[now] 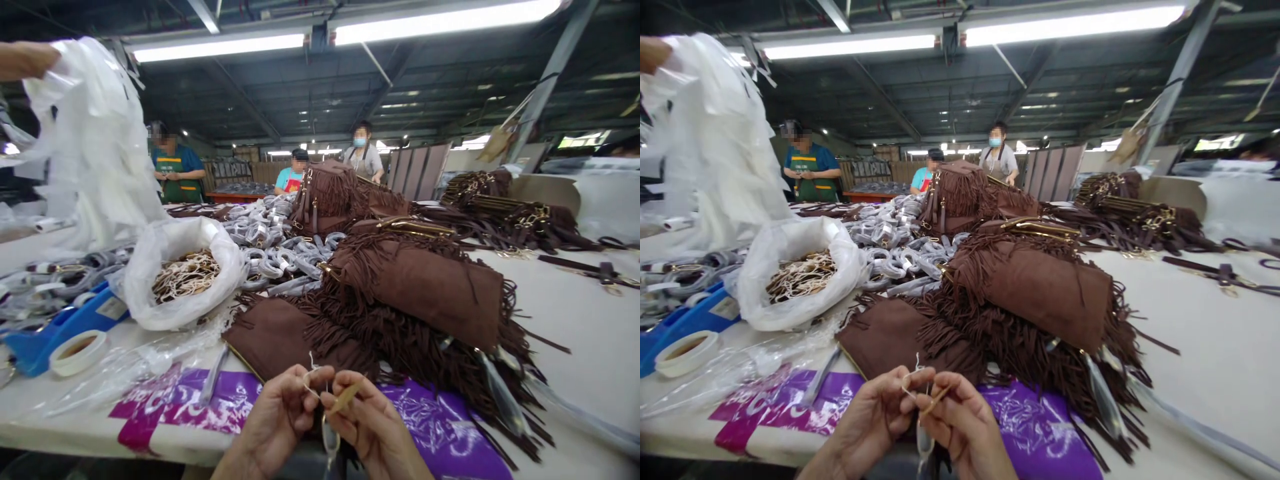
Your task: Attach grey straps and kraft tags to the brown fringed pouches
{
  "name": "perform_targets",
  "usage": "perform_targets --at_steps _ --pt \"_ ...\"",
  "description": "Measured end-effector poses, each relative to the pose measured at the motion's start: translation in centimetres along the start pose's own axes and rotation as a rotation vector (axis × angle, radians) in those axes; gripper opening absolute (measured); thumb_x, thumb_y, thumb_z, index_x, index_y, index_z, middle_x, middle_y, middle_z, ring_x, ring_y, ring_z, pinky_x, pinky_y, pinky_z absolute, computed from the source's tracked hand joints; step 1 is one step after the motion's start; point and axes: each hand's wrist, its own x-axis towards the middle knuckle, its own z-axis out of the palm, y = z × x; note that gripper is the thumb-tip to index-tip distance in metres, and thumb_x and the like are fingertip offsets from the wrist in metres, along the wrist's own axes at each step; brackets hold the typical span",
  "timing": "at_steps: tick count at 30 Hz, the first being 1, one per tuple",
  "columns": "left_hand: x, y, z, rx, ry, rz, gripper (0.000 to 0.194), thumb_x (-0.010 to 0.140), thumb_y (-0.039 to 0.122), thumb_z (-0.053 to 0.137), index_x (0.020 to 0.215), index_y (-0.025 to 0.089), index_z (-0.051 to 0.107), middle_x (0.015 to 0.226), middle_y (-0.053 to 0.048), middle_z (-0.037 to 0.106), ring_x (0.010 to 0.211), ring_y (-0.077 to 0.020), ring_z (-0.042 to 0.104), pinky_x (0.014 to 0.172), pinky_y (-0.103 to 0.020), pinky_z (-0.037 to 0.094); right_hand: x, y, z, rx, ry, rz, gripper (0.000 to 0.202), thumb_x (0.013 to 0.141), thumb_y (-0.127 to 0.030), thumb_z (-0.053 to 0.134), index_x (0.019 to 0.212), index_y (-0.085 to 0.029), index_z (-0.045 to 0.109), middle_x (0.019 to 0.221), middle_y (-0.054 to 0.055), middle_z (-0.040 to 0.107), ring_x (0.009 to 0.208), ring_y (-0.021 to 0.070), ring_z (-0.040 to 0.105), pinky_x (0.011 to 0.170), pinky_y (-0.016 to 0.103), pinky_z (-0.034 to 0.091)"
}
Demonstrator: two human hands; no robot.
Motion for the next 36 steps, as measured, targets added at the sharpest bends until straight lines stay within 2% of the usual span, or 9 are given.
perform_targets --at_steps 3,8,12,16,20,23,27,32,36 --pt "0.1 -0.8 -0.2 -0.015 -0.016 0.082 0.028 0.055 0.02 0.076 0.064 0.014 0.05 0.113 -0.012 0.068 0.054 -0.0028 0.044 0.045 -0.015 0.025 0.0 0.5 -0.8 -0.147 0.095 -0.036 0.042 0.063 -0.041 0.091 0.088 -0.019 0.065 0.081 0.003 0.073 0.076 0.018 0.073 0.063 0.023 0.057" --pt "0.3 -1.5 -0.7 0.057 -0.043 0.251 0.024 0.063 0.027 0.075 0.064 0.014 0.055 0.122 -0.011 0.066 0.053 -0.0033 0.039 0.047 -0.018 0.028 0.3 0.9 -2.2 -0.609 0.031 -0.179 0.042 0.084 -0.061 0.065 0.091 -0.019 0.063 0.045 -0.007 0.052 0.038 0.0097 0.05 0.042 0.018 0.041" --pt "0.5 -1.4 -0.7 0.444 -0.106 0.425 0.013 0.069 0.027 0.069 0.063 0.016 0.063 0.121 -0.011 0.068 0.089 -0.0179 0.061 0.071 -0.026 0.044 -0.1 -1.4 -1.1 -1.117 -0.053 -0.184 0.028 0.093 -0.043 0.051 0.083 -0.02 0.065 0.056 -0.004 0.055 0.041 0.0109 0.049 0.041 0.021 0.035" --pt "0.2 -0.7 0.9 1.0 -0.221 0.679 0.012 0.074 0.013 0.06 0.068 0.018 0.069 0.104 -0.009 0.07 0.11 -0.0234 0.058 0.095 -0.034 0.041 -0.4 -4.0 1.4 -1.417 -0.163 -0.313 0.025 0.086 -0.017 0.043 0.068 -0.02 0.061 0.07 0.0 0.064 0.065 0.0151 0.06 0.06 0.024 0.042" --pt "-0.3 1.2 2.5 1.336 -0.285 0.737 0.019 0.078 0.007 0.051 0.072 0.018 0.066 0.088 -0.005 0.063 0.086 -0.0166 0.058 0.077 -0.026 0.043 0.0 -4.2 1.7 -1.358 -0.225 -0.239 0.022 0.082 -0.019 0.044 0.07 -0.019 0.062 0.061 -0.002 0.057 0.057 0.0139 0.057 0.054 0.022 0.039" --pt "-1.2 3.6 2.0 1.417 -0.17 0.73 0.017 0.074 0.005 0.051 0.075 0.018 0.062 0.08 -0.001 0.055 0.076 -0.0141 0.054 0.068 -0.024 0.04 0.3 -3.3 0.1 -1.203 -0.198 -0.112 0.025 0.087 -0.034 0.043 0.084 -0.02 0.063 0.055 -0.005 0.049 0.049 0.013 0.051 0.048 0.022 0.037" --pt "-2.7 5.9 0.5 1.367 -0.067 0.586 0.016 0.076 0.012 0.057 0.09 0.019 0.057 0.075 0.004 0.051 0.067 -0.0128 0.05 0.061 -0.023 0.04 0.3 -2.5 -1.4 -1.108 -0.155 -0.094 0.032 0.088 -0.043 0.042 0.094 -0.019 0.061 0.055 -0.006 0.047 0.051 0.013 0.049 0.052 0.023 0.038" --pt "-2.8 2.2 -0.3 1.855 -0.188 0.654 0.023 0.077 0.014 0.067 0.097 0.021 0.058 0.102 -0.002 0.061 0.094 -0.0199 0.054 0.078 -0.029 0.043 0.1 -2.0 -1.5 -1.126 -0.18 -0.151 0.027 0.089 -0.041 0.045 0.088 -0.019 0.061 0.055 -0.006 0.047 0.05 0.0127 0.047 0.051 0.024 0.037" --pt "-1.8 0.2 -1.9 2.166 -0.223 0.808 0.007 0.087 0.013 0.059 0.086 0.02 0.059 0.09 -0.002 0.064 0.083 -0.0189 0.057 0.068 -0.028 0.041 0.3 -1.4 -3.7 -1.069 -0.163 -0.117 0.035 0.089 -0.051 0.05 0.096 -0.019 0.063 0.055 -0.006 0.049 0.051 0.0128 0.047 0.053 0.024 0.038"
